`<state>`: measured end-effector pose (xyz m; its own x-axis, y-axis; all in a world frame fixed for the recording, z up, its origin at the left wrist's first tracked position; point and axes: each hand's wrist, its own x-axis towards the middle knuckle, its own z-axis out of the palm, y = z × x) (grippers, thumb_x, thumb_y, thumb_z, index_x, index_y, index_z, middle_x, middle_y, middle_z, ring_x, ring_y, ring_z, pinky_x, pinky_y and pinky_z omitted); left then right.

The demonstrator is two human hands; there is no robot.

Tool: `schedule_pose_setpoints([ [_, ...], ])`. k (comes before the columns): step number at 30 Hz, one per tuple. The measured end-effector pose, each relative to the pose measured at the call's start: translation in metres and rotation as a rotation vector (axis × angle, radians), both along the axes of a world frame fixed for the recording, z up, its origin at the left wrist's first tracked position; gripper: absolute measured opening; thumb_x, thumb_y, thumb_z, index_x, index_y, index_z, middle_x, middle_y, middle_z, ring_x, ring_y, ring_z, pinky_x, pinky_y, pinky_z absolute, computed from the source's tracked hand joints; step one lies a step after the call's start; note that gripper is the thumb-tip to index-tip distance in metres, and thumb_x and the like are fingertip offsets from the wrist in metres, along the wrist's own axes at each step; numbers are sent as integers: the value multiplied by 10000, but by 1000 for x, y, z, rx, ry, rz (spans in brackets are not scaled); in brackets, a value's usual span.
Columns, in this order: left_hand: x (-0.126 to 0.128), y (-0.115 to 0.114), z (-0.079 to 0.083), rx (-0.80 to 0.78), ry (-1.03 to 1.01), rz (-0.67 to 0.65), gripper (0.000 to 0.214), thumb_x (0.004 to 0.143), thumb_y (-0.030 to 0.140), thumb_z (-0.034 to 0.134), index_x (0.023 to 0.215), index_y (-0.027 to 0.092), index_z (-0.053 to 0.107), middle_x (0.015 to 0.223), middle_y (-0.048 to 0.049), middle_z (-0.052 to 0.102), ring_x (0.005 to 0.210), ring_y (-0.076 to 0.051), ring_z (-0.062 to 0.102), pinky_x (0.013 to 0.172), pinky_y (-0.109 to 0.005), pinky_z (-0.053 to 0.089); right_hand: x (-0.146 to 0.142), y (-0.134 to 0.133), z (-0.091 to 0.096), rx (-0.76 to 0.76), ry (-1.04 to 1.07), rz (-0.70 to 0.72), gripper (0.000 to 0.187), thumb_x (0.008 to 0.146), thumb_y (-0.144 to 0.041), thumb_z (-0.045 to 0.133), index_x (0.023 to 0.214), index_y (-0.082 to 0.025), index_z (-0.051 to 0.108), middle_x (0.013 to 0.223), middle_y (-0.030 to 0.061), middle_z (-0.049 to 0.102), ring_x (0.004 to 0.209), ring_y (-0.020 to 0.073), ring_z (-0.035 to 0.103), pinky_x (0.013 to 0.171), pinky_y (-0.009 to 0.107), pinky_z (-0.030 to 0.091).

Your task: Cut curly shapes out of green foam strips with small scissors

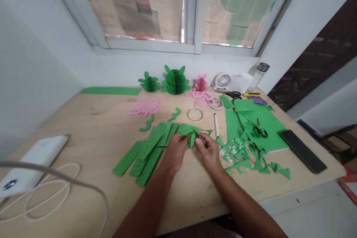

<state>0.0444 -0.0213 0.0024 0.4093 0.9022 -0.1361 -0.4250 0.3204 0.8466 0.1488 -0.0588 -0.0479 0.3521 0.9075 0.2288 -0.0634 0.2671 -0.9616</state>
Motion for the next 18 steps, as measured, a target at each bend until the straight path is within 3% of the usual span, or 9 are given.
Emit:
schedule_pose_setpoints([
  [18, 0, 0, -2, 7, 19, -1, 253, 612, 380, 820, 652, 161, 701, 681, -34, 693, 721, -172, 624, 640, -273, 494, -2, -1, 4, -11, 14, -20, 224, 807, -390, 680, 907, -193, 712, 667, 9, 636, 603, 163, 586, 580, 280, 481],
])
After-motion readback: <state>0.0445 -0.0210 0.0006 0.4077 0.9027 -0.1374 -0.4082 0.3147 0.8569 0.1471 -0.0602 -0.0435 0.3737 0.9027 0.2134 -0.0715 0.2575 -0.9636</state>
